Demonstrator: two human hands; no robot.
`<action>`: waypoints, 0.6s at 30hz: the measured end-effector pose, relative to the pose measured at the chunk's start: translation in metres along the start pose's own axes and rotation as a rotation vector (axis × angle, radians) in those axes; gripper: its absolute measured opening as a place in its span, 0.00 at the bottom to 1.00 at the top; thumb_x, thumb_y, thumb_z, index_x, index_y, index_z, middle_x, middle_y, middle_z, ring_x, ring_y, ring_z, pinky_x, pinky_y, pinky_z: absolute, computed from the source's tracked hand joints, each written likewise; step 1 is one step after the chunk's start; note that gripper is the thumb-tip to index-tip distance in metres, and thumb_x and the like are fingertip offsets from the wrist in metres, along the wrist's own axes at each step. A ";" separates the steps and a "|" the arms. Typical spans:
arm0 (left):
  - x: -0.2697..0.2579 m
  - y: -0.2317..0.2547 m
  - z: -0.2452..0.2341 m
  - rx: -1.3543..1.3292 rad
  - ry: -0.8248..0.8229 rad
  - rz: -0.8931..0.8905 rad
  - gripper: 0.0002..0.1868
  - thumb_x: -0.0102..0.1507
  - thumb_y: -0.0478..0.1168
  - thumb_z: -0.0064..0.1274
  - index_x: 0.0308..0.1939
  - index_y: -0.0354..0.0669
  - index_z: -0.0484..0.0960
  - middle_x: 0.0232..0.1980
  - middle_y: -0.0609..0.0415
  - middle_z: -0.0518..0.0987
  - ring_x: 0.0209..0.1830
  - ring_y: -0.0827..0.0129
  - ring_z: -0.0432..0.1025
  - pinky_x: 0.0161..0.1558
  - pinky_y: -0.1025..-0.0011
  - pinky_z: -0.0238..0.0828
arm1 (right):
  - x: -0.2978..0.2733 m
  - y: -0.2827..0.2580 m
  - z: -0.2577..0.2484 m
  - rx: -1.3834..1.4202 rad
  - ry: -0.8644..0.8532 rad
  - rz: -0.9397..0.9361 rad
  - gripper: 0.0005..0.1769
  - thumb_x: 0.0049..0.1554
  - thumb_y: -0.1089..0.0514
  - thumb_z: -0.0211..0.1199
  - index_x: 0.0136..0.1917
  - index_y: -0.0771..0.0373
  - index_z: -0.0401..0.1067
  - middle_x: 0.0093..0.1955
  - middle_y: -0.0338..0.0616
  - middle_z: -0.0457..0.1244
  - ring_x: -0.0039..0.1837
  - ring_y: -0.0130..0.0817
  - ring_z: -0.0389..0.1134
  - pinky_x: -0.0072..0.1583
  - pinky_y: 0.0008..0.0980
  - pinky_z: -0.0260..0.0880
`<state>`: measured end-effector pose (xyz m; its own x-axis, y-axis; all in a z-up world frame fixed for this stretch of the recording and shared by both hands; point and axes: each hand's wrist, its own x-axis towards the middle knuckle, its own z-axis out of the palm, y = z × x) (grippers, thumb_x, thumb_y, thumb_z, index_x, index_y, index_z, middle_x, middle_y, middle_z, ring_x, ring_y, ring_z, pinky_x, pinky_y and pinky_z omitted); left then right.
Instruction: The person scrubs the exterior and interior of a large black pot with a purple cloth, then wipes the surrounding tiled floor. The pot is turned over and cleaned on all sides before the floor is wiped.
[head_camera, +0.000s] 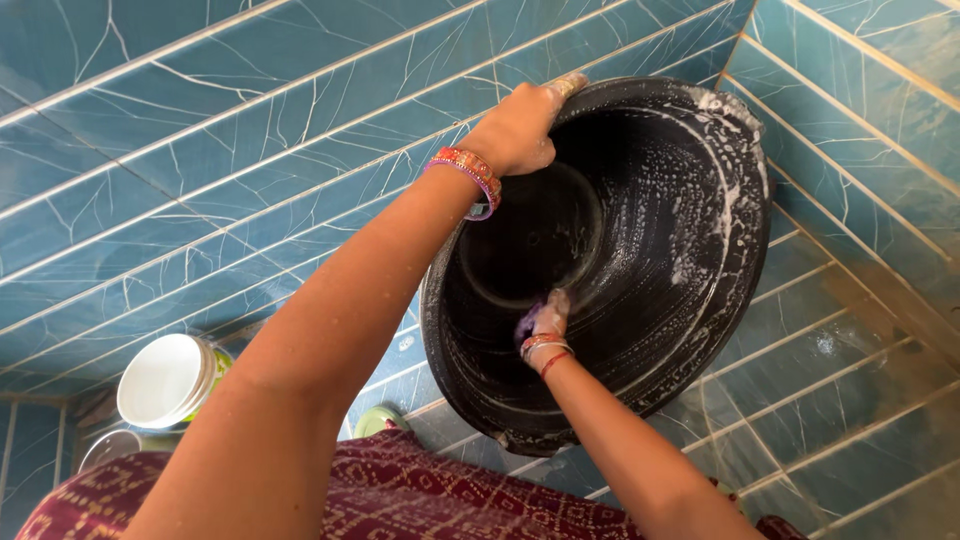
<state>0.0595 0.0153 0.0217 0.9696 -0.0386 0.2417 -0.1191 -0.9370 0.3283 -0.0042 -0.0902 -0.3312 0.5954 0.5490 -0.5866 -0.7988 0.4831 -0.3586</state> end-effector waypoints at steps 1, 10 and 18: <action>0.003 -0.001 0.002 -0.014 -0.005 -0.008 0.41 0.53 0.25 0.51 0.72 0.48 0.67 0.52 0.32 0.79 0.54 0.39 0.75 0.55 0.54 0.73 | 0.018 -0.004 -0.010 0.012 0.030 0.058 0.29 0.64 0.40 0.45 0.68 0.60 0.65 0.56 0.51 0.65 0.56 0.51 0.67 0.65 0.61 0.51; 0.001 0.006 -0.010 -0.141 -0.113 0.074 0.40 0.52 0.27 0.46 0.71 0.47 0.69 0.42 0.32 0.81 0.46 0.42 0.78 0.52 0.55 0.75 | 0.162 -0.150 0.049 -0.428 0.345 -0.229 0.38 0.61 0.40 0.49 0.75 0.65 0.51 0.66 0.71 0.51 0.69 0.82 0.50 0.71 0.89 0.34; 0.015 0.004 0.002 -0.107 -0.029 0.222 0.41 0.50 0.25 0.49 0.71 0.40 0.67 0.48 0.31 0.81 0.52 0.39 0.76 0.57 0.55 0.72 | 0.005 -0.044 0.079 -2.792 -0.638 -0.891 0.57 0.41 0.62 0.60 0.82 0.64 0.41 0.83 0.54 0.38 0.82 0.54 0.45 0.68 0.79 0.47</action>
<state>0.0739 0.0108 0.0248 0.9226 -0.2509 0.2931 -0.3506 -0.8622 0.3655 0.0404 -0.0543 -0.2608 0.2065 0.9690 -0.1355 0.9779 -0.1997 0.0626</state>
